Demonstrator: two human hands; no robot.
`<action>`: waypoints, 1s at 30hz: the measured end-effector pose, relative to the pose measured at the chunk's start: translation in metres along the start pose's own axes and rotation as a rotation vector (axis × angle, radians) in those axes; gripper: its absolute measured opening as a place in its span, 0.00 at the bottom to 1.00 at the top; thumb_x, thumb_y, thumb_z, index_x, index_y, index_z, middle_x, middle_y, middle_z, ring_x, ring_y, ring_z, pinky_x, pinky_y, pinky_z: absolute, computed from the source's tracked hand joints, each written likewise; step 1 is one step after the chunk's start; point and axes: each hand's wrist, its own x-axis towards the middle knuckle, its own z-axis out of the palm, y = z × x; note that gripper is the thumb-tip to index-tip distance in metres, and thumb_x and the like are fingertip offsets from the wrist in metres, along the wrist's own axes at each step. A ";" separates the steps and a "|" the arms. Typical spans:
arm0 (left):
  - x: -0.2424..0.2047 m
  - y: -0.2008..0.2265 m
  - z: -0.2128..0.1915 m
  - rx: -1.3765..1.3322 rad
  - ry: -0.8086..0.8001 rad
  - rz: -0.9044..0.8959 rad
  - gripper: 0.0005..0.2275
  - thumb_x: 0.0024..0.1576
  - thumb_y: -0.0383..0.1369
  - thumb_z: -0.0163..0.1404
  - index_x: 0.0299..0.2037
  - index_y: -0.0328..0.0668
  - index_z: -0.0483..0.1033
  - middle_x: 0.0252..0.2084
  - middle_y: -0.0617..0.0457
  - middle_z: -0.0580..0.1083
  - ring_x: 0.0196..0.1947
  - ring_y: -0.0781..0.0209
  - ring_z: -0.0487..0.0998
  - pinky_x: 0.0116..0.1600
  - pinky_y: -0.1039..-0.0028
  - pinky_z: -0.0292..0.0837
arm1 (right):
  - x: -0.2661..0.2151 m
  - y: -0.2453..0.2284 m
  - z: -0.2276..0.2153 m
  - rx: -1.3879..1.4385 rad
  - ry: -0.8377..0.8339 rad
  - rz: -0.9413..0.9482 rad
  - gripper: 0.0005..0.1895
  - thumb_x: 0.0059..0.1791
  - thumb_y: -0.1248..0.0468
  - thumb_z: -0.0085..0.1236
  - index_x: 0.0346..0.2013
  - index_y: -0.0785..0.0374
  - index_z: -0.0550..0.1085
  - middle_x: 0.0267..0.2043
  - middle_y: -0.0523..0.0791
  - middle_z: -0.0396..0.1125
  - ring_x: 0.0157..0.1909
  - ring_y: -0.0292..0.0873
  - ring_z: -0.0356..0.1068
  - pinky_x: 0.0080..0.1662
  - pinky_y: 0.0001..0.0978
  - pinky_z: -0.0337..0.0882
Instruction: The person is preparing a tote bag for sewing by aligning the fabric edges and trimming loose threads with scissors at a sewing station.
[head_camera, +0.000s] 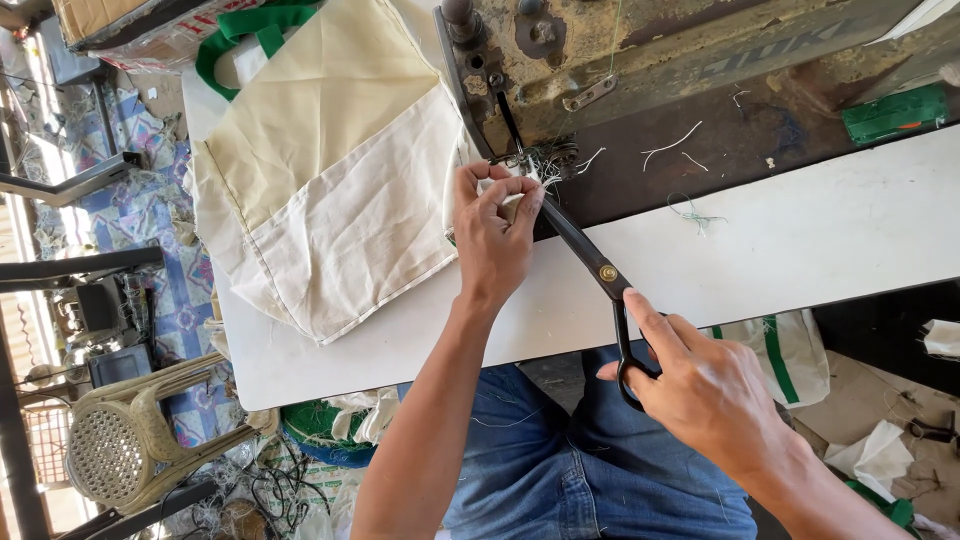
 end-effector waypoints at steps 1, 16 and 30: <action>-0.001 0.001 -0.002 0.000 -0.001 -0.002 0.04 0.59 0.31 0.57 0.38 0.39 0.82 0.45 0.52 0.63 0.37 0.66 0.68 0.29 0.82 0.67 | 0.001 -0.001 -0.001 0.001 -0.002 0.001 0.42 0.45 0.44 0.66 0.68 0.64 0.68 0.23 0.37 0.63 0.16 0.36 0.53 0.17 0.31 0.59; -0.024 0.030 -0.027 -0.048 -0.111 0.180 0.04 0.63 0.26 0.52 0.35 0.42 0.75 0.44 0.51 0.64 0.21 0.68 0.58 0.31 0.77 0.57 | -0.026 0.011 0.001 0.167 -0.062 0.027 0.46 0.43 0.51 0.69 0.70 0.68 0.63 0.35 0.42 0.72 0.24 0.37 0.68 0.19 0.38 0.63; -0.166 0.026 -0.036 0.458 -0.674 0.378 0.29 0.68 0.54 0.36 0.17 0.43 0.68 0.22 0.54 0.64 0.14 0.57 0.67 0.13 0.65 0.54 | -0.104 0.099 -0.043 0.290 -0.217 0.899 0.62 0.32 0.69 0.79 0.82 0.55 0.64 0.34 0.55 0.79 0.30 0.55 0.81 0.40 0.43 0.80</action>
